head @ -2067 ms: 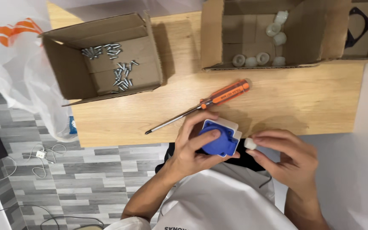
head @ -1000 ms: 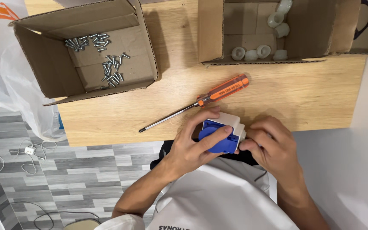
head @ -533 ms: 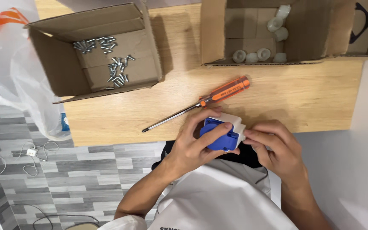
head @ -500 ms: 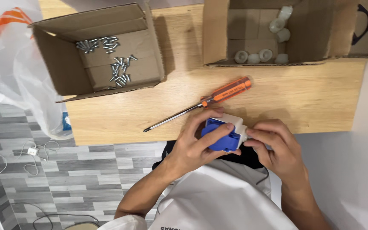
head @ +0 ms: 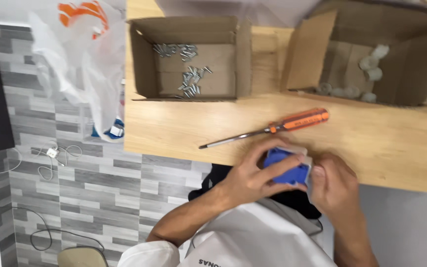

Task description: The person assembles electrical components on a wooden table, using a screwdriver to secure screws into a blue plastic box. They handle various parts, including white plastic pieces and black components, and place them into cardboard boxes.

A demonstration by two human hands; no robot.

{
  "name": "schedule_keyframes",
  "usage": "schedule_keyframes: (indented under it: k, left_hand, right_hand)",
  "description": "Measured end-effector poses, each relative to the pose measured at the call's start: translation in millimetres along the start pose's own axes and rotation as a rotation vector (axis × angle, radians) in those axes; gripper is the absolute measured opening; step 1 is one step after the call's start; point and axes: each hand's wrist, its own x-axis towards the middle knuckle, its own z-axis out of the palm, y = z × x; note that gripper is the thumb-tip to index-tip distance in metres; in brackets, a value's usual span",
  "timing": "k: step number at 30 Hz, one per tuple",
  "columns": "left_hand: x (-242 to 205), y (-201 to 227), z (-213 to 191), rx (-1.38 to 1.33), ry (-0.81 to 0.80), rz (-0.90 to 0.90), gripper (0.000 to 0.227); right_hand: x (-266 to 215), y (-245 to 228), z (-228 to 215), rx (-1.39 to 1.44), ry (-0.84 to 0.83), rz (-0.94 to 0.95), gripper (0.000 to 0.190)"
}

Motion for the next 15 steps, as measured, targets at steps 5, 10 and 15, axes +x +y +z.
schedule_keyframes:
  k: [5,10,15]
  left_hand:
    - [1.6,2.8,-2.9,-0.019,-0.060,0.059,0.053]
    - [-3.0,-6.8,-8.0,-0.151,-0.174,0.085,0.067]
    - [9.9,5.5,-24.0,0.184,0.021,0.126,0.033]
  right_hand:
    - [39.4,-0.8,-34.5,-0.183,0.013,-0.190,0.018]
    - [82.2,-18.6,-34.8,-0.265,-0.101,-0.392,0.040]
    - [102.4,-27.1,-16.6,-0.287,-0.107,-0.455,0.034]
